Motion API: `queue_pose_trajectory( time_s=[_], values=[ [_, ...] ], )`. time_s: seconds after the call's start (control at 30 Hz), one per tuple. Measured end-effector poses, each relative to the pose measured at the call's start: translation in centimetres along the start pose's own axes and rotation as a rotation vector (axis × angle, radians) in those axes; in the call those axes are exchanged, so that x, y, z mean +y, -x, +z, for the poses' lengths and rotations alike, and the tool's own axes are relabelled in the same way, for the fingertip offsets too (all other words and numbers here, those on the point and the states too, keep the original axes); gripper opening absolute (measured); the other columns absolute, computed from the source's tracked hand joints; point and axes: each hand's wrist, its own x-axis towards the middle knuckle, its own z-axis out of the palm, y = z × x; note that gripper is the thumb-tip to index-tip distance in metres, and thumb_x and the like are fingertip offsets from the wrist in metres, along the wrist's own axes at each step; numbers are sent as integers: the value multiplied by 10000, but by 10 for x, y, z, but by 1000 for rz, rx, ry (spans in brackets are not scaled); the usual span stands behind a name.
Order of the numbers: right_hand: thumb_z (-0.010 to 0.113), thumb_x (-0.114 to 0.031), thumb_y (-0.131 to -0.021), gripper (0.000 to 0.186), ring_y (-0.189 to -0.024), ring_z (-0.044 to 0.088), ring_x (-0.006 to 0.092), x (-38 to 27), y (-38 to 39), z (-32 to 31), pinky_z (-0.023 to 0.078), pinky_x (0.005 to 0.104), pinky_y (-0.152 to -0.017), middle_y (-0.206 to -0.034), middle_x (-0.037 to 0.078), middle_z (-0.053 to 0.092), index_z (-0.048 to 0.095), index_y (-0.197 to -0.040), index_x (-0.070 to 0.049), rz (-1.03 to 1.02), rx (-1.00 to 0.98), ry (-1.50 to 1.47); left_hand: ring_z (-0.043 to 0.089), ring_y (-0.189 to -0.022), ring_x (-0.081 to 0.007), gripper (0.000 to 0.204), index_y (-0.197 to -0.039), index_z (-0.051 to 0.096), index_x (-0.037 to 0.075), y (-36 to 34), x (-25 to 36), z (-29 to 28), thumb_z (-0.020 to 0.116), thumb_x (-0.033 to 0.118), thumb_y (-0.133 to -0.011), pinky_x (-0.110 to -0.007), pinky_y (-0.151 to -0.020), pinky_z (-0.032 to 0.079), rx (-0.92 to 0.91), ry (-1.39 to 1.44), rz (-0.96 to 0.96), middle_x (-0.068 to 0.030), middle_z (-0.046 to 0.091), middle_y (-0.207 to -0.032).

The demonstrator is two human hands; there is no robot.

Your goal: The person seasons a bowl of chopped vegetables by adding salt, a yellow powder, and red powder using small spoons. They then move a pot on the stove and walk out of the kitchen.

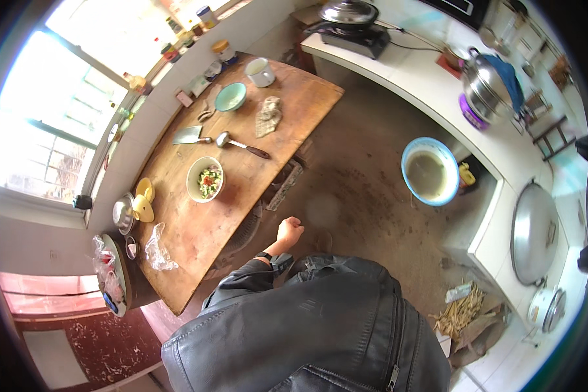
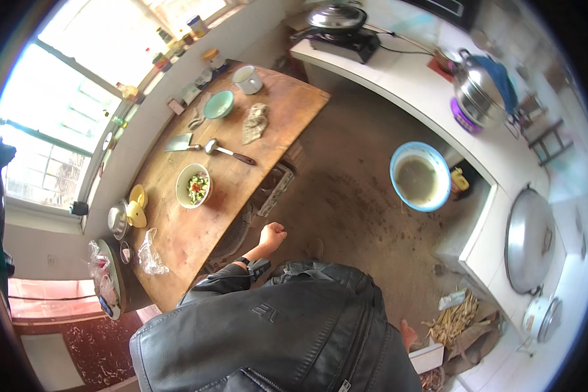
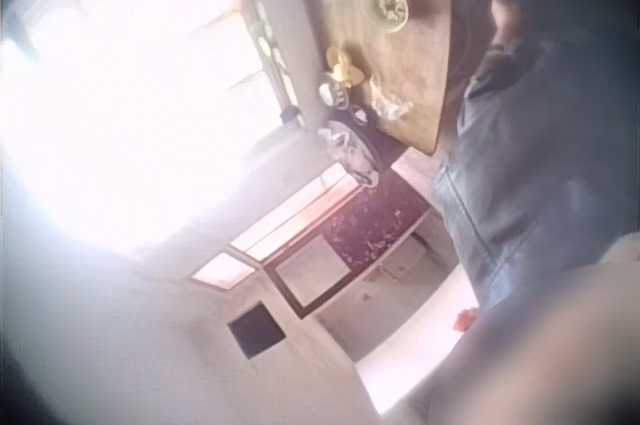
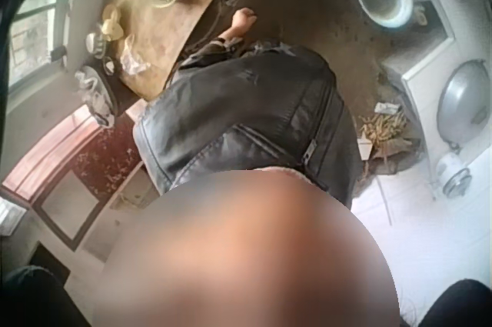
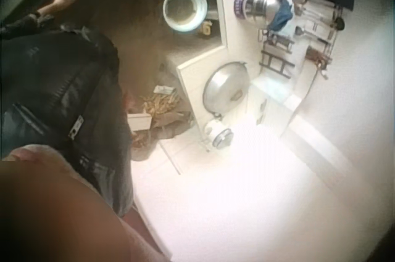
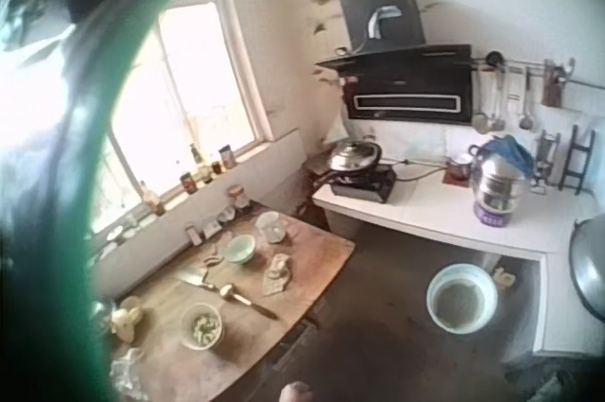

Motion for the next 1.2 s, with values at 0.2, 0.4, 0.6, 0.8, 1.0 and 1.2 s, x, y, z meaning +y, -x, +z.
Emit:
queue_pose_trajectory(
  time_s=[0.2,0.4,0.6,0.8,1.0,1.2],
  values=[
    [563,-412,-1038,564,-602,677,242,-173,18,69,527,394,-558,-652,121,685,710,-732,39,-51,-91,-111,718,-710,-200,242,-1015,750,-1,-106,9,-75,751,208,-894,-356,-663,582,153,315,-145,-118,758,-836],
    [521,-435,-1053,569,-646,723,277,-265,-7,65,562,398,-567,-737,143,723,725,-829,46,-24,-176,-8,635,-568,-132,225,-973,727,-11,-162,24,-100,730,210,-930,-305,-531,513,265,489,-227,-56,690,-730],
    [527,-460,-1050,584,-623,710,270,-274,-109,74,545,403,-535,-754,144,720,695,-778,29,-574,-297,440,641,-578,-137,238,-1037,709,-10,-155,29,-96,704,223,-986,-275,-504,512,293,626,-282,-56,686,-795],
    [553,-452,-1053,522,-578,669,255,-369,-143,130,540,393,-500,-798,149,706,664,-847,16,-68,-481,-87,652,-634,-120,242,-1097,700,3,-160,42,-97,700,228,-1008,-276,-533,520,345,664,-322,-58,701,-864],
    [537,-465,-1058,509,-613,688,230,-487,-140,177,544,376,-482,-827,142,711,641,-954,23,-25,-533,48,641,-652,-113,239,-1098,683,-6,-241,96,-122,675,223,-1031,-253,-561,533,275,873,-237,-61,699,-875],
    [631,-329,-1037,379,-611,686,232,-556,-134,219,566,373,-522,-791,148,703,643,-911,29,-49,-451,46,647,-673,-133,245,-1172,655,31,-401,175,-178,659,237,-1040,-282,-584,555,180,1003,-87,-53,676,-909]
  ],
)
